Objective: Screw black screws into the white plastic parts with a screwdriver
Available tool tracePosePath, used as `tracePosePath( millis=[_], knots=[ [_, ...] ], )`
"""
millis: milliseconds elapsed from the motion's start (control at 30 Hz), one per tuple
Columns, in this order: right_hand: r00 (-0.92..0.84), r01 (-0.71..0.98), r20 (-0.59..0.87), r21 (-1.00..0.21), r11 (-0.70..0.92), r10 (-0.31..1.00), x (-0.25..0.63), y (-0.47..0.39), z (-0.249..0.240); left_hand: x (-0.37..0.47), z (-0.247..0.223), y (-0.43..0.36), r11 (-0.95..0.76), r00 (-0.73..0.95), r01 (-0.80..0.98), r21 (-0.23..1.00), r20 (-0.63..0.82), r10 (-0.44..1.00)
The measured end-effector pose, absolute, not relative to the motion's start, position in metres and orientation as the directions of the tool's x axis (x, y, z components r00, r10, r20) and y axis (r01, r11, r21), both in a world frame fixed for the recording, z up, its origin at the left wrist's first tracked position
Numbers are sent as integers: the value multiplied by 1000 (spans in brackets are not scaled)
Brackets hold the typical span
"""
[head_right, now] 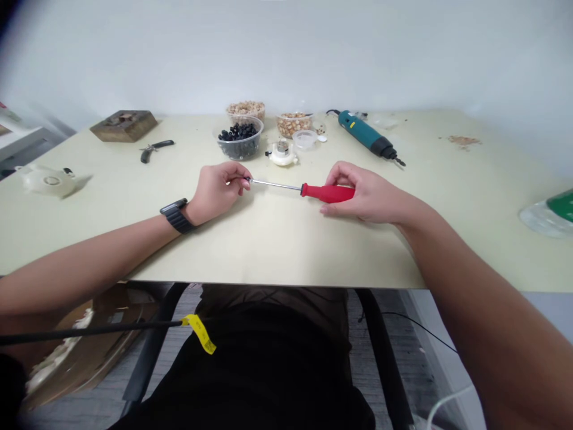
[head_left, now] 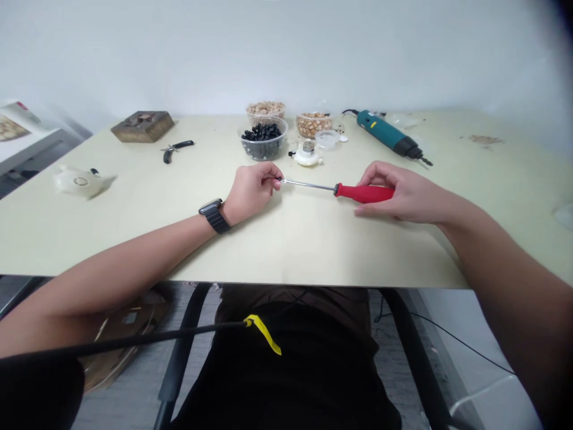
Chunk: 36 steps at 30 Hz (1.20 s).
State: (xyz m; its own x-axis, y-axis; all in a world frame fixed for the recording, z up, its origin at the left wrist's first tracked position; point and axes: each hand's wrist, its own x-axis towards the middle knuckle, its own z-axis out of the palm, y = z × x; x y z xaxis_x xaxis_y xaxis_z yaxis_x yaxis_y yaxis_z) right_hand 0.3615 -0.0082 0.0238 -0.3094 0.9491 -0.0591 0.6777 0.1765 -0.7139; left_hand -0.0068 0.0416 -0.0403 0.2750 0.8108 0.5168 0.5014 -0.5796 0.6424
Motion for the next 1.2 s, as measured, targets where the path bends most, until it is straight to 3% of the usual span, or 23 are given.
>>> tracePosePath(
  millis=[100, 267, 567, 767, 933, 1033, 1200],
  knots=[
    [-312, 672, -102, -727, 143, 945, 359, -10, 26, -7, -40, 41, -585, 269, 503, 636, 528, 806],
    [-374, 752, -59, -603, 265, 925, 360, -4, 25, -7, -42, 41, -585, 261, 499, 639, 533, 805],
    [-313, 658, -19, -726, 202, 949, 362, -8, 22, -8, -42, 43, -584, 263, 510, 631, 532, 805],
    [-368, 744, -24, -608, 279, 930, 359, -5, 25, -8, -42, 40, -586, 258, 509, 630, 538, 802],
    [-317, 654, -17, -728, 206, 948, 355, -10, 27, -7, -43, 41, -595, 268, 497, 631, 541, 797],
    [-293, 623, -87, -773, 121, 952, 355, -12, 27, -6, -42, 40, -596, 272, 513, 618, 541, 796],
    [-365, 699, -35, -670, 249, 930, 356, -8, 28, -4, -40, 38, -596, 286, 530, 604, 534, 796]
  ],
)
